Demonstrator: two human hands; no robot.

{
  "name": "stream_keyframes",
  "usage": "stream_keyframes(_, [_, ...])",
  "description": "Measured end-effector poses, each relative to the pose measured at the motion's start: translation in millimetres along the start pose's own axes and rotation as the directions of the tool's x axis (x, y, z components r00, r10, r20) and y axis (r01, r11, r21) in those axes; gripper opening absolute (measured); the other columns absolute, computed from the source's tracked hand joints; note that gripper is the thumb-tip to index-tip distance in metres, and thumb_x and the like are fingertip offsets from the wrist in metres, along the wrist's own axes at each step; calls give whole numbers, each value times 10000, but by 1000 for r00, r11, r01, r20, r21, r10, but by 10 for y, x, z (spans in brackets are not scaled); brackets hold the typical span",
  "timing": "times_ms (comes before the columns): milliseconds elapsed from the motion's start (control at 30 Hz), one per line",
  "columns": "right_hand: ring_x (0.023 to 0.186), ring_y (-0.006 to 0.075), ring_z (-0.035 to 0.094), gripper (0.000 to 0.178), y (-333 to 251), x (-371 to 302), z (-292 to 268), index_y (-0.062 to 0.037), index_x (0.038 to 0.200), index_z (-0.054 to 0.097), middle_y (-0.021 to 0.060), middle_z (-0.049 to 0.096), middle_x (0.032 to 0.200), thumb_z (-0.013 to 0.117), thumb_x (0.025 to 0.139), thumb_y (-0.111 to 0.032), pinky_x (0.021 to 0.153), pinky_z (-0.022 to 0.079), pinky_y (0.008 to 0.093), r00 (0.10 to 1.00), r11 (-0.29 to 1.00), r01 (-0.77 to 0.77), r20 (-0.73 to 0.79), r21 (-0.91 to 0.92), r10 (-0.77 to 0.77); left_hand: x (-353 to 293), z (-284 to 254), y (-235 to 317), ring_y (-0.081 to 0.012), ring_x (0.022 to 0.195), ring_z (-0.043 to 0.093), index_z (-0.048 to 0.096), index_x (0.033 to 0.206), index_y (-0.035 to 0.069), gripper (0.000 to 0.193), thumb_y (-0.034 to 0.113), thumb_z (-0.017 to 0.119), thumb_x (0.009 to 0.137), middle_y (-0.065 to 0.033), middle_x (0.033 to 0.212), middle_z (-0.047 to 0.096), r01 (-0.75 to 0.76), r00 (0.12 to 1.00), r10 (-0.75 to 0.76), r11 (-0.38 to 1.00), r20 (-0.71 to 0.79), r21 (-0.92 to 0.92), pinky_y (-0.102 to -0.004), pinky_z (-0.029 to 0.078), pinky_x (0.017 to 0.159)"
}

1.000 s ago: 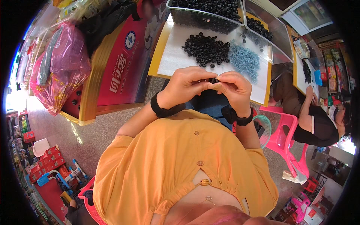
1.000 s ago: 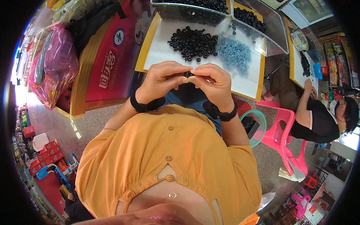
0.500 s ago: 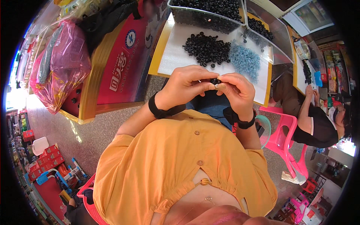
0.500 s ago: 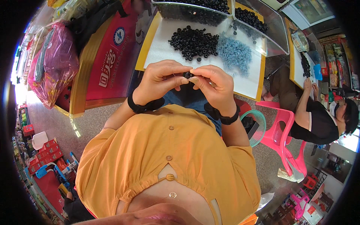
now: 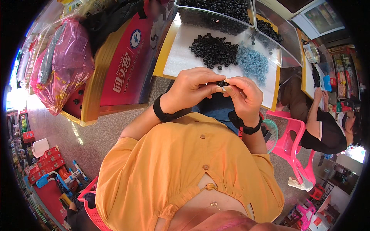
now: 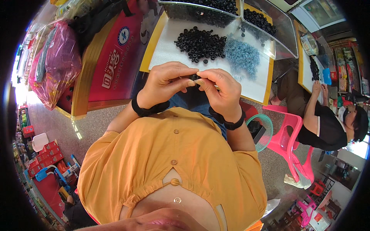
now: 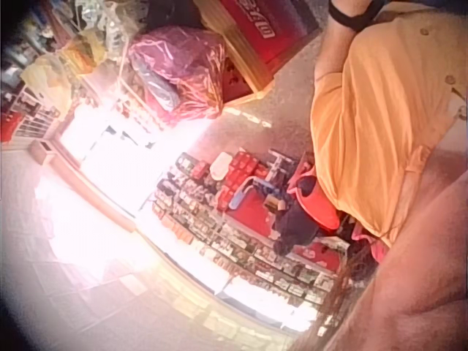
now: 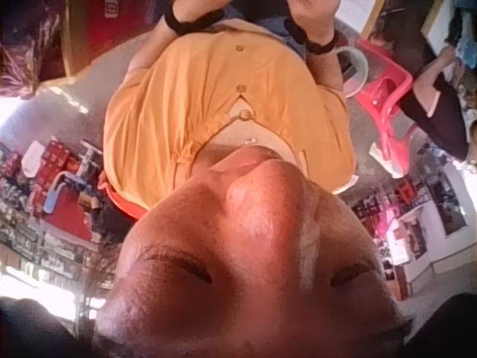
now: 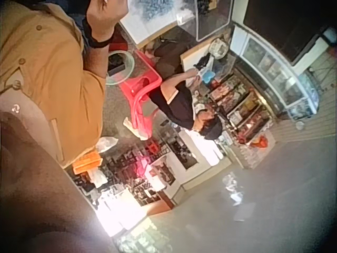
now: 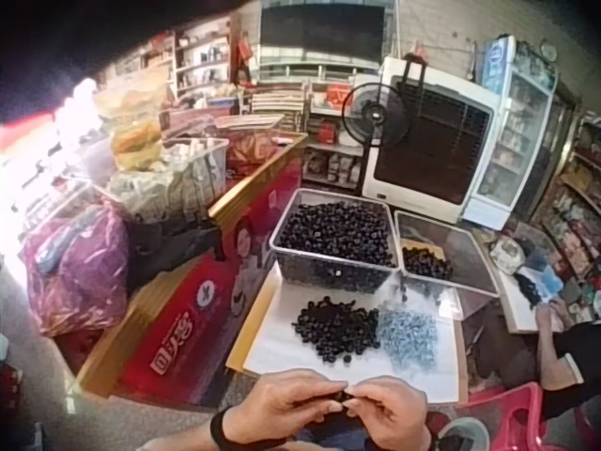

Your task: The person repeatedly picks up small black plastic components and pins from the workbench and assembles them together by hand.

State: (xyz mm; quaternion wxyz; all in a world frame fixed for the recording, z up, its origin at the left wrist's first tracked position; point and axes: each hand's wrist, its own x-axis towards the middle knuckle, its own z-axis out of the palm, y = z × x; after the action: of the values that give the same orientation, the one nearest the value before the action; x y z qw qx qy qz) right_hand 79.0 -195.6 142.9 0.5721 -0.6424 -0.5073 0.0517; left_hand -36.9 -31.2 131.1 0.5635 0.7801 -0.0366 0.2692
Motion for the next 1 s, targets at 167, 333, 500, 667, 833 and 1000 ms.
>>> stream_keyframes(167, [711, 157, 662, 179, 6, 1, -9, 12, 1006, 669, 121, 675, 915, 701, 831, 31, 595, 548, 244, 998, 996, 57, 24, -70, -55, 6, -40, 9, -118, 675, 654, 688, 1143, 28, 314, -25, 706, 835, -99, 908, 667, -10, 1000, 9, 1000, 27, 11, -223, 534, 553])
stream_keyframes(333, [713, 143, 655, 160, 24, -15, -3, 22, 1002, 671, 124, 666, 935, 687, 845, 48, 613, 548, 234, 989, 958, -146, 46, 248, 139, -5, -23, -11, -128, 689, 663, 680, 1150, 27, 326, -39, 698, 831, -103, 902, 666, -84, 996, 83, 996, 24, 40, -232, 543, 568])
stream_keyframes(500, [716, 141, 655, 157, 63, -29, 42, 39, 1006, 667, 130, 658, 961, 674, 852, 67, 608, 546, 227, 997, 986, -82, 23, 146, 79, -32, 6, -43, -160, 685, 663, 687, 1119, 28, 307, -17, 714, 816, -101, 890, 661, -36, 999, 36, 998, 11, 46, -252, 546, 576])
stream_keyframes(667, [702, 149, 658, 145, 153, -53, 17, 52, 1004, 662, 129, 662, 967, 676, 859, 55, 601, 546, 237, 990, 947, -143, 53, 288, 133, -32, 15, -28, -125, 692, 662, 684, 1129, 14, 293, -38, 689, 840, -95, 891, 664, -19, 1000, 19, 1000, 19, 10, -231, 550, 570])
stream_keyframes(833, [690, 149, 652, 150, 254, -59, 4, 47, 1023, 638, 110, 661, 886, 655, 904, -43, 591, 553, 257, 915, 630, -386, 193, 674, 354, -31, 62, -34, -141, 699, 658, 691, 1128, 29, 306, -15, 713, 827, -95, 880, 670, -33, 999, 33, 999, -21, 10, -244, 539, 587])
stream_keyframes(1000, [688, 143, 642, 180, 276, -58, 30, 22, 1042, 593, 100, 652, 841, 632, 927, -110, 584, 565, 272, 843, 406, -504, 331, 762, 425, 14, 39, -40, -199, 751, 656, 701, 1115, 45, 334, 2, 746, 786, -94, 864, 675, -172, 984, 178, 975, -27, 137, -286, 522, 630])
